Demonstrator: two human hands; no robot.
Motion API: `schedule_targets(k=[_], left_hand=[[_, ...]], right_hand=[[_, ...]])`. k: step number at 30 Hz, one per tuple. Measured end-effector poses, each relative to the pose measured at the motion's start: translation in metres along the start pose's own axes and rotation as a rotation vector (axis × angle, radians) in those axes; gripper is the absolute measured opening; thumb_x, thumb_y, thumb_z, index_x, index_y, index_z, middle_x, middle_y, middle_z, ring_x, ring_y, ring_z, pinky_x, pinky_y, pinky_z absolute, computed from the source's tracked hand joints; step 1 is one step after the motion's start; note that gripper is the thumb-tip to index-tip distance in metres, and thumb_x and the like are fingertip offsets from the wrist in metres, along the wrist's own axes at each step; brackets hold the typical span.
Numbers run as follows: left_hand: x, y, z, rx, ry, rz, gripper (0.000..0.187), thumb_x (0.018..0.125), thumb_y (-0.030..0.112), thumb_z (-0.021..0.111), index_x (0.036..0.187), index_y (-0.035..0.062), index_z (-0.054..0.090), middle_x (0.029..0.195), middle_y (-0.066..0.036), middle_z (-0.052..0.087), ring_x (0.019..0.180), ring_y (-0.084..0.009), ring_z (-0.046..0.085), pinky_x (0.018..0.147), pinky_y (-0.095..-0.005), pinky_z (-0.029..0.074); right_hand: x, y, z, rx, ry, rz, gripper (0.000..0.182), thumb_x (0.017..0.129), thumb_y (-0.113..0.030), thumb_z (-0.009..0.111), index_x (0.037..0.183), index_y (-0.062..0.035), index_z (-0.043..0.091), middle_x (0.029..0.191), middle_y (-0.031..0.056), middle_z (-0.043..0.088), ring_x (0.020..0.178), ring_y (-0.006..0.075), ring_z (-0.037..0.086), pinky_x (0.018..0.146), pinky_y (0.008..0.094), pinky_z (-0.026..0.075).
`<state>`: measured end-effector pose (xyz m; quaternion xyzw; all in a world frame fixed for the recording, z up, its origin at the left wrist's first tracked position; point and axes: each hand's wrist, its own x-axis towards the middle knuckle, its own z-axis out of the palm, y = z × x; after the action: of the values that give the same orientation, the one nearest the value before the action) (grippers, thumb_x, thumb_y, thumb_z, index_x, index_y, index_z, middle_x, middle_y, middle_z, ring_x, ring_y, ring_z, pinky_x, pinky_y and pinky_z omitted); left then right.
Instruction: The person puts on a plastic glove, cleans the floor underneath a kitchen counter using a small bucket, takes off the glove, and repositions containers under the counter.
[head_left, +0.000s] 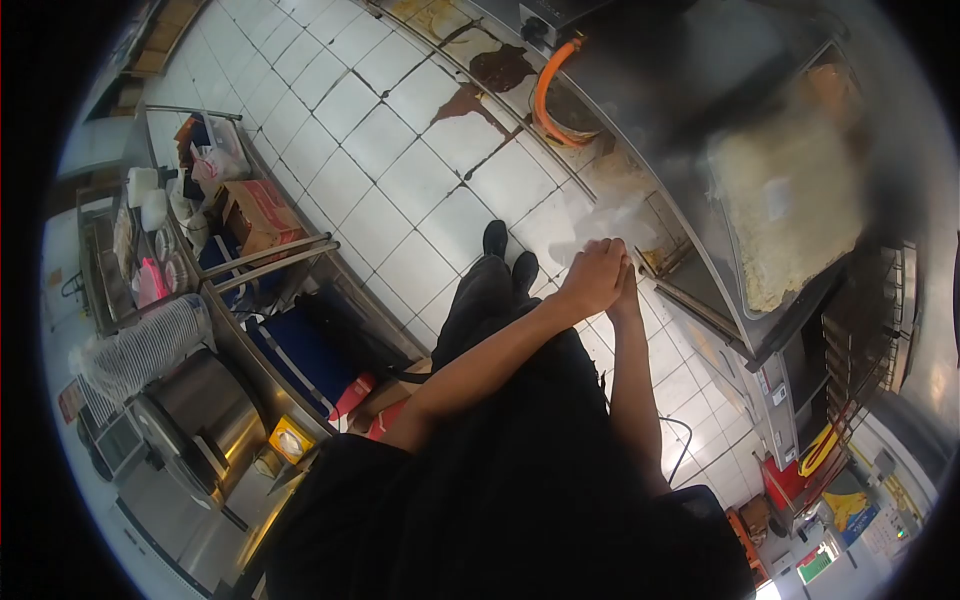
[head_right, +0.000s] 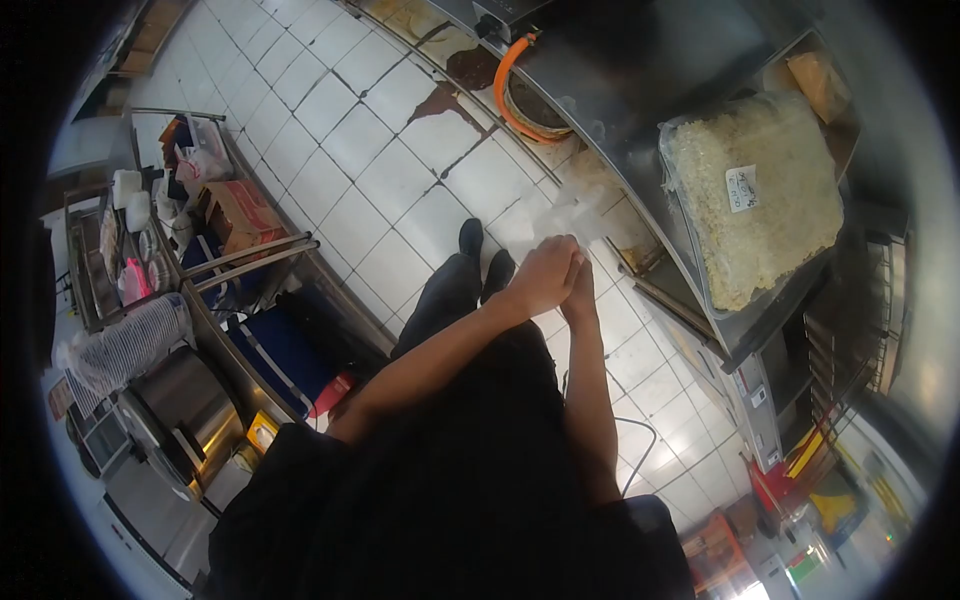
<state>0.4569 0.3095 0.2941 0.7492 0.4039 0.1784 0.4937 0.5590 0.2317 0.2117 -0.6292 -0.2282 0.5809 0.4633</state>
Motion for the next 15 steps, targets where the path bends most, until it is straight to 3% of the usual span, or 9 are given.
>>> schedule_targets(k=[6,9,12,15], left_hand=[[0.02,-0.003,-0.001,0.392,-0.276,0.072,0.021,0.086,0.022,0.059,0.097,0.0041,0.054,0.09,-0.013,0.062,0.091,-0.0325,0.06,0.078,-0.0499,0.045],[0.03,0.006,-0.005,0.4,-0.329,0.17,0.032,0.087,0.021,0.06,0.111,0.0026,0.053,0.096,-0.014,0.062,0.091,-0.0306,0.06,0.076,-0.0509,0.044],[0.031,-0.014,-0.006,0.225,-0.048,0.246,0.03,0.084,0.027,0.062,0.104,0.0054,0.054,0.088,-0.011,0.062,0.083,-0.0299,0.062,0.071,-0.0485,0.046],[0.02,-0.059,0.012,0.097,-0.103,0.149,0.035,0.085,0.033,0.063,0.101,0.0045,0.052,0.085,-0.013,0.061,0.077,-0.0323,0.063,0.066,-0.0488,0.047]], right_hand=[[0.012,-0.009,0.016,0.41,0.086,0.278,0.068,0.097,-0.056,0.034,0.145,-0.0088,0.03,0.137,0.0184,0.046,0.121,0.0366,0.048,0.103,0.0474,0.04],[0.031,-0.006,0.02,0.448,0.13,0.31,0.072,0.095,-0.061,0.032,0.148,-0.0121,0.028,0.137,0.0178,0.047,0.119,0.0361,0.05,0.102,0.0473,0.04],[0.048,-0.008,0.008,0.494,0.144,0.322,0.076,0.094,-0.067,0.029,0.15,-0.0154,0.025,0.136,0.0172,0.047,0.117,0.0356,0.051,0.101,0.0471,0.041],[0.048,0.003,-0.01,0.652,0.077,0.336,0.08,0.092,-0.072,0.027,0.152,-0.0182,0.022,0.139,0.0179,0.044,0.118,0.0374,0.05,0.102,0.0487,0.041]])
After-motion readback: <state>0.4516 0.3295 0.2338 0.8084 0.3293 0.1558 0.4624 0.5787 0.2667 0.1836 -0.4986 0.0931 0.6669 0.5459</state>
